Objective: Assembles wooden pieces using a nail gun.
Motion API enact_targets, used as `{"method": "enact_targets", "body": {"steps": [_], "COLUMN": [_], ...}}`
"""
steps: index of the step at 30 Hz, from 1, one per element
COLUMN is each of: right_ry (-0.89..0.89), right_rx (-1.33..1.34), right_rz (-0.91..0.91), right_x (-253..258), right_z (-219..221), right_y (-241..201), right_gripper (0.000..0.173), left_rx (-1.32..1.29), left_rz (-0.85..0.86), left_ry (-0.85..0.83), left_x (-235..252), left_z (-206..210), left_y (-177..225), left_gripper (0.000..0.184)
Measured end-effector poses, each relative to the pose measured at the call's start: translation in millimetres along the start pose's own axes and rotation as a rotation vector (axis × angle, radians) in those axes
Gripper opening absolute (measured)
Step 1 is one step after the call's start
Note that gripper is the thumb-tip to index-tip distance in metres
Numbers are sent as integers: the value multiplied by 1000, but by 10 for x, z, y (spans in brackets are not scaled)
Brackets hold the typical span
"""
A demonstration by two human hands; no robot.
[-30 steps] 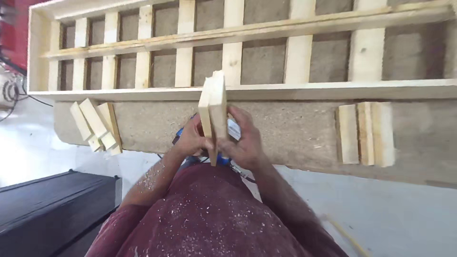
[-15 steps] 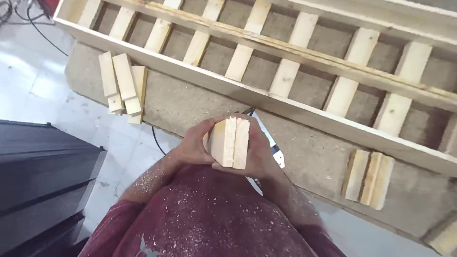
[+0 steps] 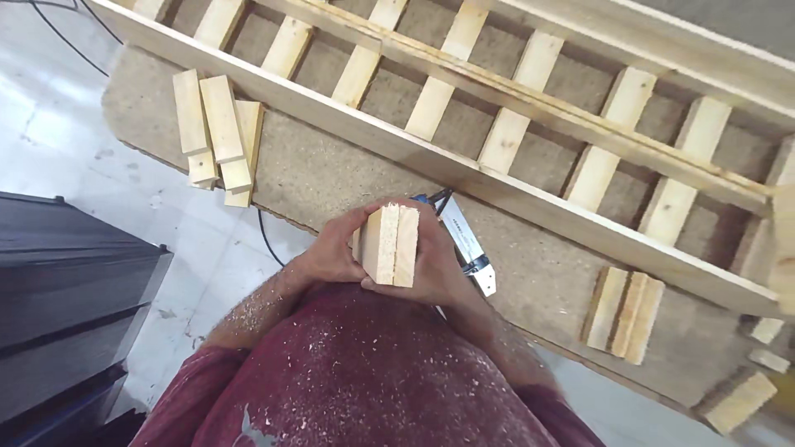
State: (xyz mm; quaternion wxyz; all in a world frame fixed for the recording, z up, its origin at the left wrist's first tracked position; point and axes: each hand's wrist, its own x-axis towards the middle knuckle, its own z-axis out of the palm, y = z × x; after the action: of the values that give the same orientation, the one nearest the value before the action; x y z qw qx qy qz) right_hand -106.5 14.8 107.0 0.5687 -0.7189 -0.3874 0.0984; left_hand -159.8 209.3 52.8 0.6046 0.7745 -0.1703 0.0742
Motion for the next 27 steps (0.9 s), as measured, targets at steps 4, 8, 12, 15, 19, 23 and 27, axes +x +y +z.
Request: {"method": "enact_targets", "body": {"steps": [4, 8, 12, 15, 19, 23, 27], "right_ry": [-30, -35, -269, -242, -31, 228, 246], "right_rx": [-49, -332, -479, -299, -101, 163, 259], "right_rz": [111, -154, -147, 48, 368, 690, 913], "right_x": [142, 575, 883, 772, 439, 192, 41], "right_z": [-70, -536, -602, -420, -214, -245, -226], "right_y": [9, -40, -23, 223, 602, 1020, 1022], "right_gripper": [114, 126, 86, 53, 46, 49, 53], "left_rx": [-5, -390, -673, -860, -439, 668, 988], "left_rz": [-103, -227, -359, -557, -607, -413, -290], "left_ry": [-37, -310, -618, -691, -525, -346, -131], "left_x": [120, 520, 730, 594, 445, 103, -389], "left_z": [-147, -662, -873, -854, -960, -929, -743], "left_y": [-11, -186, -160, -286, -323, -33, -224], "left_gripper": [94, 85, 64, 52, 34, 83, 94]}}
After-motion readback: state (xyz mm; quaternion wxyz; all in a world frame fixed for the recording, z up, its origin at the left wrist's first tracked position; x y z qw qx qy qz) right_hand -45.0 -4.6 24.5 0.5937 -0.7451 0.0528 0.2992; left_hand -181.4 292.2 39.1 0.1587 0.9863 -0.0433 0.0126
